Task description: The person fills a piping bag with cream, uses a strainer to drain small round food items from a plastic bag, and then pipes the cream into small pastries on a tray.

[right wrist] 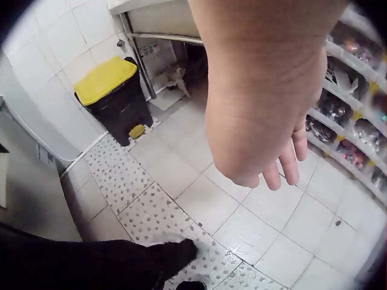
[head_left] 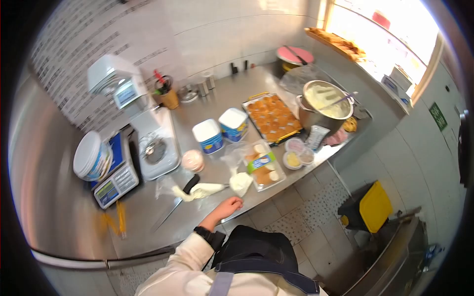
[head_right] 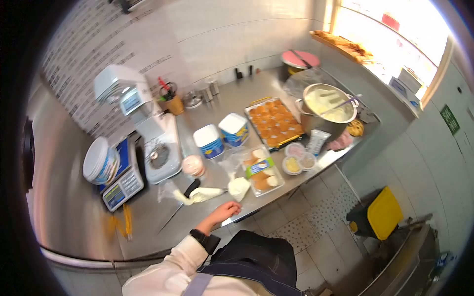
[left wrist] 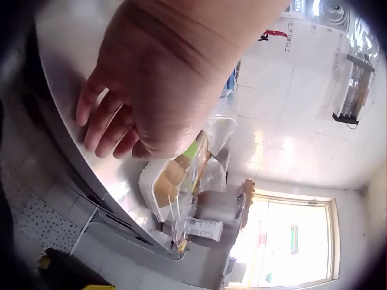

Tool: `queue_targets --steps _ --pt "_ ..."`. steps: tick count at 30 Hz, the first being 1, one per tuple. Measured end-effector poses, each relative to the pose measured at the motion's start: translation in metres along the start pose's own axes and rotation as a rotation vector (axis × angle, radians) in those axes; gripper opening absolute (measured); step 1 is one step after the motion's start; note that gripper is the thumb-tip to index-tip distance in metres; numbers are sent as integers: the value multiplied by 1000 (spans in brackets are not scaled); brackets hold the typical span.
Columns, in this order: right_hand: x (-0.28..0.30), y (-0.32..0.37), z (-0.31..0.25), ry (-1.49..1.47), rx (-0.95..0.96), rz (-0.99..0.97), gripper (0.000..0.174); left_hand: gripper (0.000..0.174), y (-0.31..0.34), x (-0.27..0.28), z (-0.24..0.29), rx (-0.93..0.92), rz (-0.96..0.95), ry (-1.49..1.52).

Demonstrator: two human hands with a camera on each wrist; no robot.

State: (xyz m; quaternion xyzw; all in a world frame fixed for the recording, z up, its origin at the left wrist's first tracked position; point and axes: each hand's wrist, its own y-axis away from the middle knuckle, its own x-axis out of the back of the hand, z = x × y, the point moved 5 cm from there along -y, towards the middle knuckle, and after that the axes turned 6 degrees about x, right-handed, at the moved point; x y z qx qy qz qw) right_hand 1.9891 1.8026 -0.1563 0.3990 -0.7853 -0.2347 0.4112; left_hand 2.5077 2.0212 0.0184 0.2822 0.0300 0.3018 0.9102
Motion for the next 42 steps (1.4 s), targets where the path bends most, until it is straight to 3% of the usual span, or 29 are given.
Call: queue_targets --steps 3,5,7,13,19,21,23,24,25,27,28,31,32,34,37,39,41,42 --pt "18 -3 2 -97 -22 80 20 25 -2 -13 -1 108 -140 -16" --pt "35 -9 0 -111 -25 80 19 25 -4 -16 -11 166 -109 67" --pt "51 -22 -10 -98 -12 41 19 25 -7 -10 -22 106 -33 279" --pt "71 -122 -99 -72 165 -53 21 25 -3 -7 -24 137 49 401" --pt "119 -197 -161 56 289 -107 24 25 48 -2 -14 -39 307 329" --pt "109 -203 -177 114 267 -159 26 23 72 2 -26 -21 420 336" --pt "86 -211 -188 477 325 -424 21 20 100 9 -50 77 617 261" --pt "80 -211 -189 309 186 -391 24 19 111 10 -69 119 704 266" --pt "74 -210 -198 316 199 -403 24 19 121 6 -81 119 723 270" --pt "48 -201 -219 627 631 -568 26 19 143 3 -102 269 777 77" --pt "43 -199 -227 448 347 -484 29 19 149 0 -110 275 787 76" --pt "32 -191 -253 498 404 -416 30 19 150 -13 -131 252 650 97" --pt "28 -201 -246 403 444 -426 29 19 145 -17 -148 330 562 125" --pt "27 -218 -239 650 643 -425 27 19 135 -25 -167 421 449 288" --pt "40 -210 -236 462 413 -371 28 14 131 -42 -210 522 480 682" --pt "47 -210 -222 420 380 -314 27 9 118 -46 -283 420 274 -345" --pt "51 -207 -202 370 358 -264 27 11 127 -65 -289 37 87 -883" --pt "55 -201 -193 408 362 -232 27 14 129 -67 -300 182 74 -817"
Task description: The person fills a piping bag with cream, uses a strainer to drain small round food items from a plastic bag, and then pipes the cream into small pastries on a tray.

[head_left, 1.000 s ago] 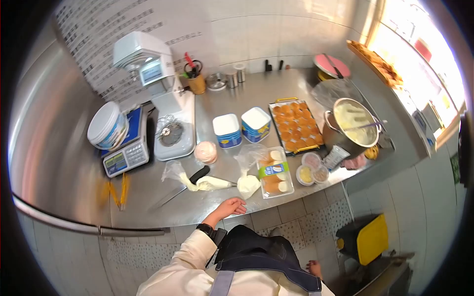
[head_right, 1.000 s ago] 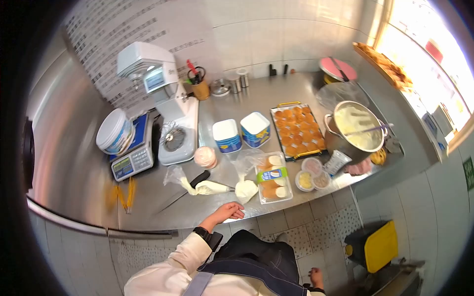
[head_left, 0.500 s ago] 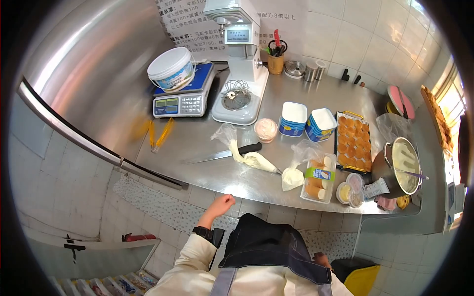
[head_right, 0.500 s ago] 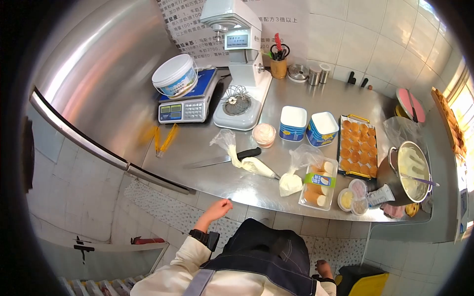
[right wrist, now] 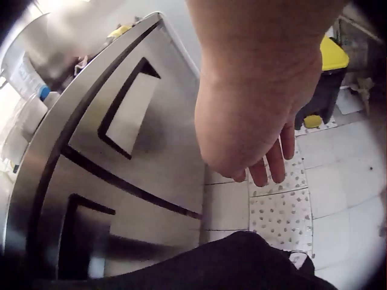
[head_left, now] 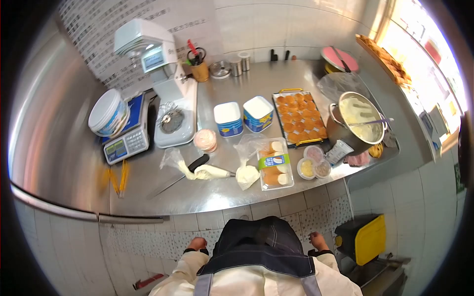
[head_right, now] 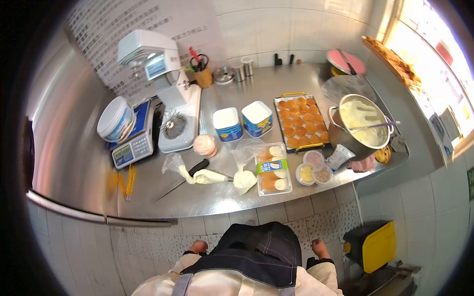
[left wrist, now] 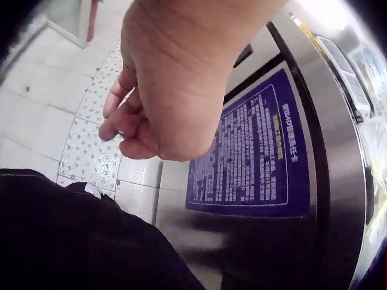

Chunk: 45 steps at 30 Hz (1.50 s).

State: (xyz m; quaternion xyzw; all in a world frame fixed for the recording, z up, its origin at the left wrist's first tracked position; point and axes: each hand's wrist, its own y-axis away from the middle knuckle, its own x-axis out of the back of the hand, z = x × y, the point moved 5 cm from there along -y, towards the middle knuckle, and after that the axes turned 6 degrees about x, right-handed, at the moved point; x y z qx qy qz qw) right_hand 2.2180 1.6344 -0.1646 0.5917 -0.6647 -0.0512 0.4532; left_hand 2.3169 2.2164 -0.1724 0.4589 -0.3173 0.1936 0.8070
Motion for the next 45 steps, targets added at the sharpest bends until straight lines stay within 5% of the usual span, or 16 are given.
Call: queue_targets --steps 4,8,11,15,16,17,19,22,24,26,27,29,32,38,40,45 --pt "-22 49 39 -80 -185 34 25 26 -4 -2 -13 383 -123 333" --pt "-43 93 51 -157 -322 -21 26 28 -31 29 -7 183 -40 3" --pt "-55 110 47 -86 -388 -107 29 27 -45 58 6 117 42 36" --pt "-79 89 78 -135 -271 -12 29 21 -56 84 45 -114 0 -161" --pt "-86 83 90 -136 -198 55 29 18 -56 87 43 123 -115 347" --pt "-86 86 88 -161 -212 80 29 15 -57 90 51 38 -92 -33" --pt "-79 83 73 -153 -163 167 28 17 -52 96 63 -31 -92 -184" --pt "-79 88 68 -241 -149 213 27 20 -46 103 66 -104 -126 -221" --pt "-80 97 73 -286 -146 203 27 27 -45 105 58 18 -81 -200" --pt "-81 110 78 -407 -268 150 28 26 -61 96 26 120 -124 -39" --pt "-84 115 83 -383 -259 114 28 16 -67 94 9 135 0 276" --pt "-105 123 114 -464 -385 30 26 18 -49 135 46 445 91 690" --pt "-82 132 98 -178 -286 -142 27 26 -46 140 56 460 170 840" --pt "-41 86 92 -142 -293 -106 25 24 -20 157 93 476 105 1083" --pt "-27 44 102 -143 -148 -87 26 24 -12 172 103 359 79 1081" --pt "29 1 25 83 53 90 26 23 1 266 148 112 384 1249"
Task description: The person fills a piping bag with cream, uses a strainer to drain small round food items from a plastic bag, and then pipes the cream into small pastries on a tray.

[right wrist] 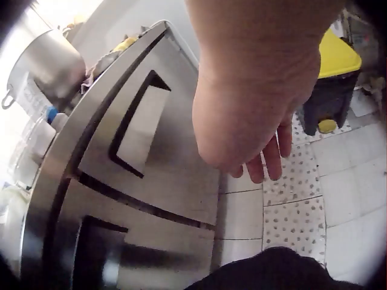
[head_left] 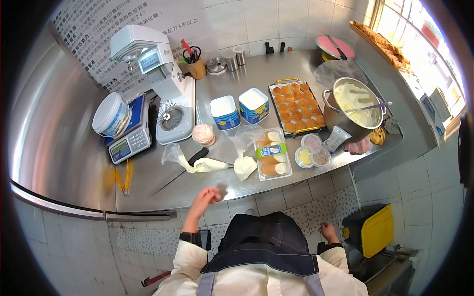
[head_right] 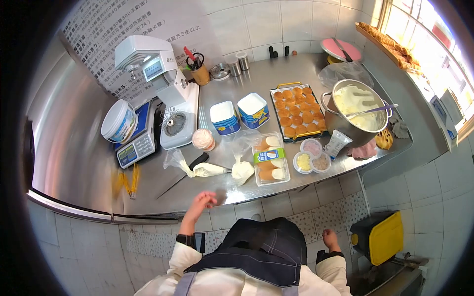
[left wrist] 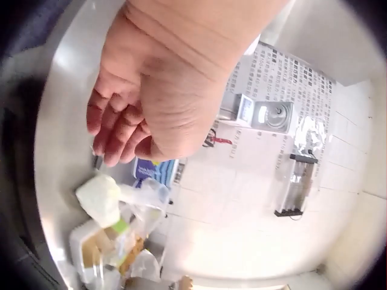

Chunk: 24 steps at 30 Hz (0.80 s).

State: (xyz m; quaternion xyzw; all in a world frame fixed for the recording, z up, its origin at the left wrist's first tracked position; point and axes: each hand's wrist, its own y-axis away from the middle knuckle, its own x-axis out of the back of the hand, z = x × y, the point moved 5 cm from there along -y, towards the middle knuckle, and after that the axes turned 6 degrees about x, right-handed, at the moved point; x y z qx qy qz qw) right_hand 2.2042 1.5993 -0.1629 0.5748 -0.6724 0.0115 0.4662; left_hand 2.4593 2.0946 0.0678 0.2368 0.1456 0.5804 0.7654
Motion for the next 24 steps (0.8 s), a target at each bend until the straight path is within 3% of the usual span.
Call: queue_targets --steps 3,5,7,8,10,12,15,18,20,23,24 --pt "7 -8 -27 -30 68 100 24 32 -21 -14 42 -160 128 30" --pt "-6 -5 -27 -31 22 29 25 52 -56 -29 43 -456 344 -263" --pt "-15 6 -40 54 18 -103 28 68 -87 -55 40 -378 404 -553" --pt "-22 8 -32 53 21 -98 28 68 -86 -71 49 -384 405 -552" --pt "-46 21 -12 154 42 -181 28 76 -83 -96 61 -257 469 -885" --pt "-47 45 -12 24 -48 -189 28 71 -88 -102 62 -296 497 -910" --pt "-48 81 -3 -158 -204 -172 28 59 -99 -96 58 -178 586 -1005" --pt "-55 108 15 -217 -288 -131 29 53 -106 -90 66 -106 468 -923" --pt "-54 130 11 -144 -350 -170 25 51 -104 -87 68 -166 495 -866" --pt "-56 147 6 -226 -334 -129 26 46 -97 -77 69 -330 352 -300" --pt "-55 149 3 -273 -311 -90 26 46 -95 -72 70 -331 351 -298"
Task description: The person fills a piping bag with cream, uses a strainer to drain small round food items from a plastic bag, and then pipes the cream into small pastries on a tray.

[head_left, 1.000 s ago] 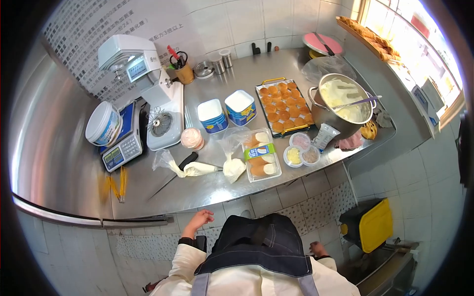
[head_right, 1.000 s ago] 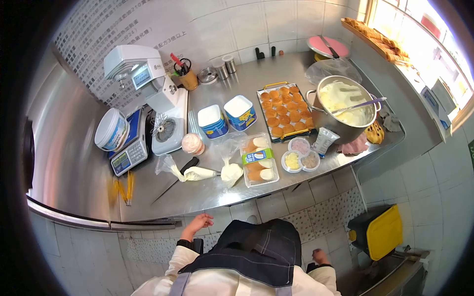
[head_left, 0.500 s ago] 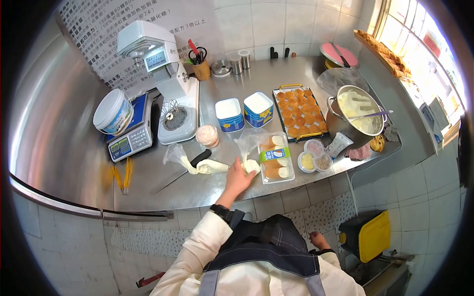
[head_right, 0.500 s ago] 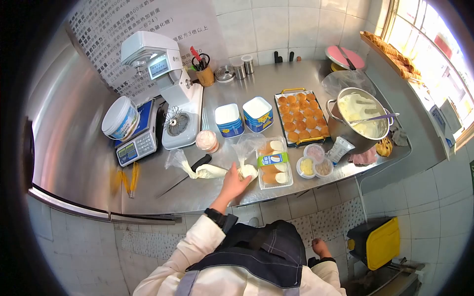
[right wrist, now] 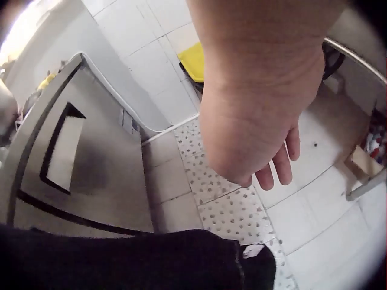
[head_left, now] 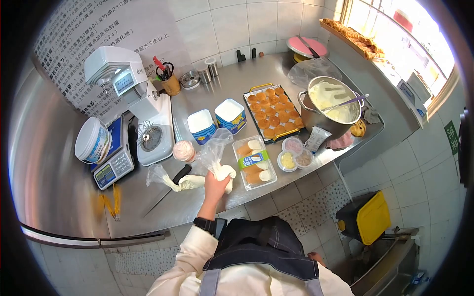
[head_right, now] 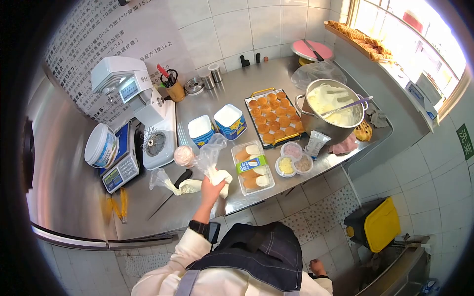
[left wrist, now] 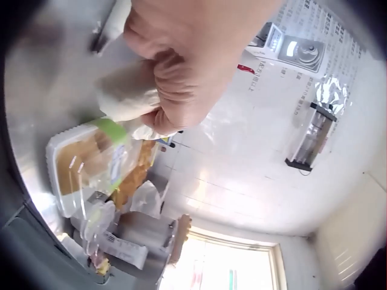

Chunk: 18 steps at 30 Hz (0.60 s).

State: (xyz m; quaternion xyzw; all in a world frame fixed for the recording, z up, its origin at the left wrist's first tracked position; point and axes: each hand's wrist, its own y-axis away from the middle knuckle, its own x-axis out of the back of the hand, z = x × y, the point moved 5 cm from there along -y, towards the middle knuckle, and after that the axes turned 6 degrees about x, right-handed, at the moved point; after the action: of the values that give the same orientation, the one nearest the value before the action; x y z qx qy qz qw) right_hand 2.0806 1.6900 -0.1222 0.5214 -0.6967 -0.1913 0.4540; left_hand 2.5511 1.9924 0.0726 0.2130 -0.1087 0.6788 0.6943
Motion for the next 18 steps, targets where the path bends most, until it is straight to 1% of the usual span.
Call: queue_targets --steps 1,2,3,4,5,6,8,10,11,12,13,14,16,17,18 --pt "-1 -2 -1 -65 8 24 25 47 4 6 8 -85 -57 105" --pt "-3 -15 5 -57 11 18 25 48 10 13 18 -167 -109 208" --pt "1 -31 7 -211 80 101 25 49 17 20 25 -177 -95 234" --pt "4 -40 6 -368 149 181 24 49 23 27 31 -171 -79 231" --pt "13 -46 -10 -287 187 217 21 49 29 35 41 -279 11 60" --pt "30 -53 -40 -209 226 259 20 49 35 40 52 -390 97 -112" --pt "62 -45 -125 187 440 388 17 46 40 45 58 -413 86 -71" --pt "83 -29 -208 92 579 410 17 48 42 40 54 -260 -112 226" --pt "88 -32 -234 87 659 422 17 48 47 41 56 -270 -124 230" --pt "92 -34 -257 81 735 441 17 46 53 42 57 -275 -126 150" --pt "92 -32 -279 50 802 413 17 44 58 43 57 -282 -134 69" --pt "89 -28 -301 19 867 387 17 44 62 44 58 -301 -161 74" --pt "78 -10 -341 -7 912 284 17 41 67 46 58 -340 -167 -56" --pt "72 -3 -355 -10 917 225 17 41 68 45 56 -357 -185 -52" --pt "63 2 -363 -14 923 159 17 43 70 46 54 -379 -185 -120"
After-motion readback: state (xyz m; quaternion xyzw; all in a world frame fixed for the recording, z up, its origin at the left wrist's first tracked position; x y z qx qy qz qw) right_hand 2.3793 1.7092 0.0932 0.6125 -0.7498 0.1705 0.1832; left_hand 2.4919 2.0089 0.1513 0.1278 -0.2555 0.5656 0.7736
